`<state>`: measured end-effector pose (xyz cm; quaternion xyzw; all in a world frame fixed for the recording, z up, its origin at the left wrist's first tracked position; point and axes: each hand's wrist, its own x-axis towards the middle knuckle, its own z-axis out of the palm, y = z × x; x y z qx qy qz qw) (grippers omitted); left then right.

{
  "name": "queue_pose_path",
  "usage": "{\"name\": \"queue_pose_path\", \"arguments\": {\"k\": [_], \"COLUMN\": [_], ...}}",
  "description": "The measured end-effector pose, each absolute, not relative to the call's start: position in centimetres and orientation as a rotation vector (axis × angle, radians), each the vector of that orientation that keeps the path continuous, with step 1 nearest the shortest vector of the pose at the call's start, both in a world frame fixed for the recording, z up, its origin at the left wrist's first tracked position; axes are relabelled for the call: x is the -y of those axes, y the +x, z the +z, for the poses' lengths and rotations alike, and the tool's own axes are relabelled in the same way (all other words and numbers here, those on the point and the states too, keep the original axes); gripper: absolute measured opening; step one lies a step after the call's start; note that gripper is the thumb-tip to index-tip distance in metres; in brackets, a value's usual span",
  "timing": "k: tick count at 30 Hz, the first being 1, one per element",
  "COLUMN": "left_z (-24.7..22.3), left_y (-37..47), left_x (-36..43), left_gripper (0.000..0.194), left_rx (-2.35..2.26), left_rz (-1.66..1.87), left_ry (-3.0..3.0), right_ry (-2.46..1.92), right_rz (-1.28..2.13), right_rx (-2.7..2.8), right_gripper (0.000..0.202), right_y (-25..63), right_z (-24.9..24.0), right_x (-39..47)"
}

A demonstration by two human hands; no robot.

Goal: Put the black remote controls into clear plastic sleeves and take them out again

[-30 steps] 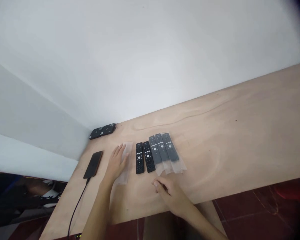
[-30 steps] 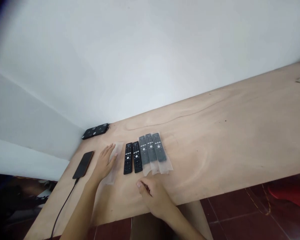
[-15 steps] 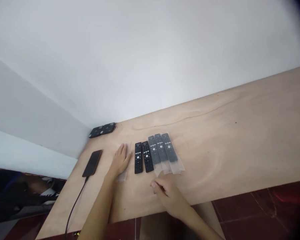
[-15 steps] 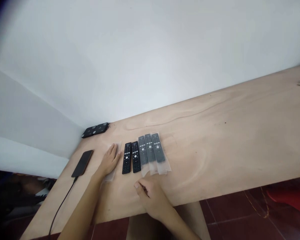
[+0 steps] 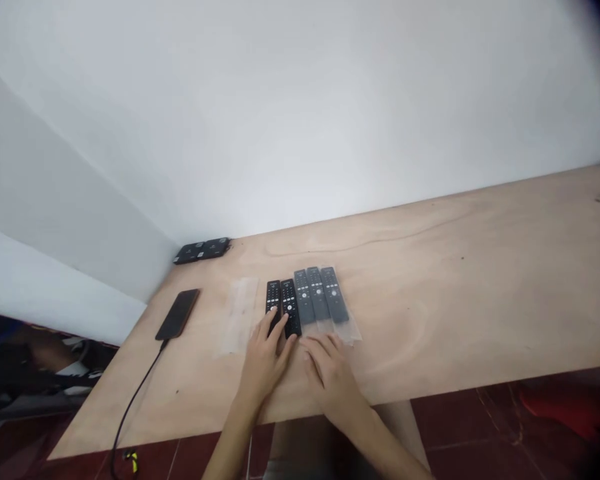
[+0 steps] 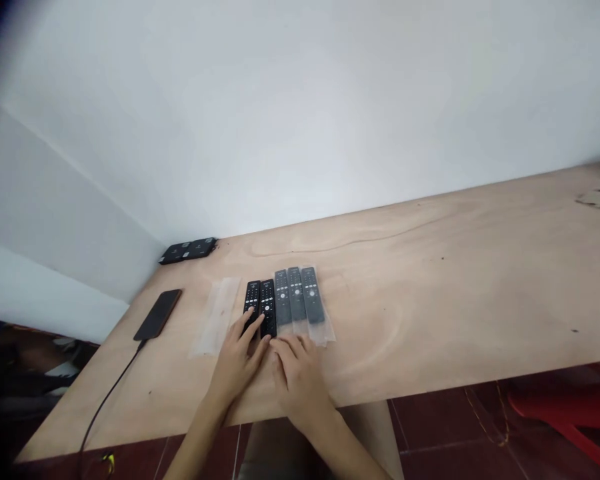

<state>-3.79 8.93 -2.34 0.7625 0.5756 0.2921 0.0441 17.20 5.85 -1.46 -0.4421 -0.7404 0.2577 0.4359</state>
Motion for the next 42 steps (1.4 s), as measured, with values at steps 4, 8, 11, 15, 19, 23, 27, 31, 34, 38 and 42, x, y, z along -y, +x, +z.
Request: {"name": "queue_pose_path", "arguments": {"k": [4,8,11,15,19,23,27,31,34,38,42], "left_z": [-2.1,-1.7,-1.7,-1.8,-1.6,-1.1,-0.5,0.2,0.7,1.4,1.4], "left_y": [-3.7,-3.5,-3.3,-3.6,-4.2,-4.4,-3.9,-3.3,-2.6,-1.6,-2.1], "left_x": [-9.2,-9.0,-8.7,-8.8,-9.2,-9.4,-8.6,-6.8,-5.3,-3.9,-3.5], "left_gripper": [0.045,0.041,0.038,0.038,0.039,0.039,0.032,0.020,0.023,0.045,0.065], "left_rx": [-1.717,-1.663,-1.651,-1.646,-1.620,-1.591,-1.561,-1.384,-1.215,-1.110,-1.103], "left_rz": [0.886,0.907,0.924,0.944,0.937,0.910,0.984,1.114,1.125,0.869,0.604], "left_ry": [2.380,2.399,2.390,2.369,2.330,2.347,2.400,2.408,2.434,2.441,2.422], "right_ry": [-1.292,-1.338,-1.339,-1.348,-1.424,-1.498,-1.441,-1.307,-1.212,-1.146,-1.048], "right_rz": [0.376,0.241,0.190,0.136,0.060,-0.014,0.083,0.385,0.563,0.838,1.058], "right_rx": [2.036,2.151,2.122,2.086,2.034,2.009,1.995,1.980,2.060,2.068,2.078], "right_gripper": [0.046,0.046,0.043,0.042,0.041,0.031,0.015,0.022,0.019,0.026,0.044], "right_y": [17.2,16.8,16.9,17.3,17.7,18.8,21.4,25.7,28.7,29.3,26.7], "right_z": [-1.8,-2.9,-3.6,-3.7,-3.0,-2.9,-3.5,-3.6,-2.9,-1.5,-0.3], "right_x": [-7.6,-8.2,-7.5,-5.8,-3.3,-1.2,-0.6,-1.0,-1.7,-2.6,-3.7]}}
